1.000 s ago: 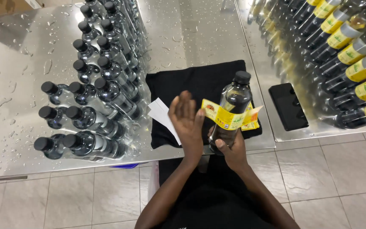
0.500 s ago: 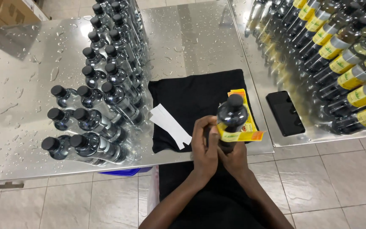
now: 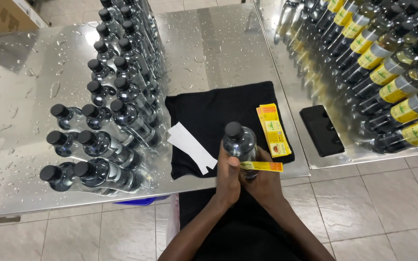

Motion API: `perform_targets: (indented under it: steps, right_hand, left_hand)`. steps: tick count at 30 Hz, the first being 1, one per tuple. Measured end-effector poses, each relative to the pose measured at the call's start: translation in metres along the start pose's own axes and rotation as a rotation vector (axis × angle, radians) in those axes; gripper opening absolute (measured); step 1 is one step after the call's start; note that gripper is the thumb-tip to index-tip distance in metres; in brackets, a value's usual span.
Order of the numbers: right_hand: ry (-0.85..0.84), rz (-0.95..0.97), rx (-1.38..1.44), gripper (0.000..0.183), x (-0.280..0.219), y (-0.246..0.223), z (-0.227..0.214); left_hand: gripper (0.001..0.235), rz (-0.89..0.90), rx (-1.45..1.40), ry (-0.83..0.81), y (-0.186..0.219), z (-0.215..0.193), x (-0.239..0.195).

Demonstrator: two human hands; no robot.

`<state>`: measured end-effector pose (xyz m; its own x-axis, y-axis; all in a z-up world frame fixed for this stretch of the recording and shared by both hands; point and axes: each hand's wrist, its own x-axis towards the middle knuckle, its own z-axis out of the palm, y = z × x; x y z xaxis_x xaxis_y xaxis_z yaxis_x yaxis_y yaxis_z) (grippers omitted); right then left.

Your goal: The person repeatedly picks up clear plastic bottles and applies yellow labels to them. After labeling, the person places the bottles onto a nearby rack filled with similar labeled bottles. The task is performed on a stainless steel countertop with a black cloth.

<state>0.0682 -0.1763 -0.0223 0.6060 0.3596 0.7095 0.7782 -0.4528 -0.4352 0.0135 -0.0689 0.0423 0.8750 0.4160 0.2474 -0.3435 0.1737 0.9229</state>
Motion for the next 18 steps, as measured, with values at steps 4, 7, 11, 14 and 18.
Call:
perform_targets:
  steps: [4, 7, 11, 14, 18]
  right_hand:
    - [-0.237, 0.196, 0.114, 0.083, 0.017, -0.023, -0.038]
    - [-0.486, 0.298, 0.098, 0.082, 0.007, -0.017, -0.054]
    - [-0.937, 0.793, 0.060, 0.075, 0.073, -0.063, -0.092]
    - [-0.908, 0.466, 0.443, 0.085, 0.048, -0.004, -0.089]
    - [-0.792, 0.522, 0.773, 0.060, -0.017, 0.041, -0.047]
  left_hand:
    - [0.117, -0.016, -0.183, 0.012, 0.027, 0.002, 0.001]
    - [0.108, -0.007, -0.292, -0.008, 0.045, 0.006, 0.006]
    - [0.102, -0.086, -0.264, 0.080, 0.063, 0.007, 0.018]
    - [0.132, 0.052, -0.326, 0.002, 0.031, -0.009, 0.021]
    - [0.106, 0.006, -0.495, 0.014, -0.013, -0.005, 0.021]
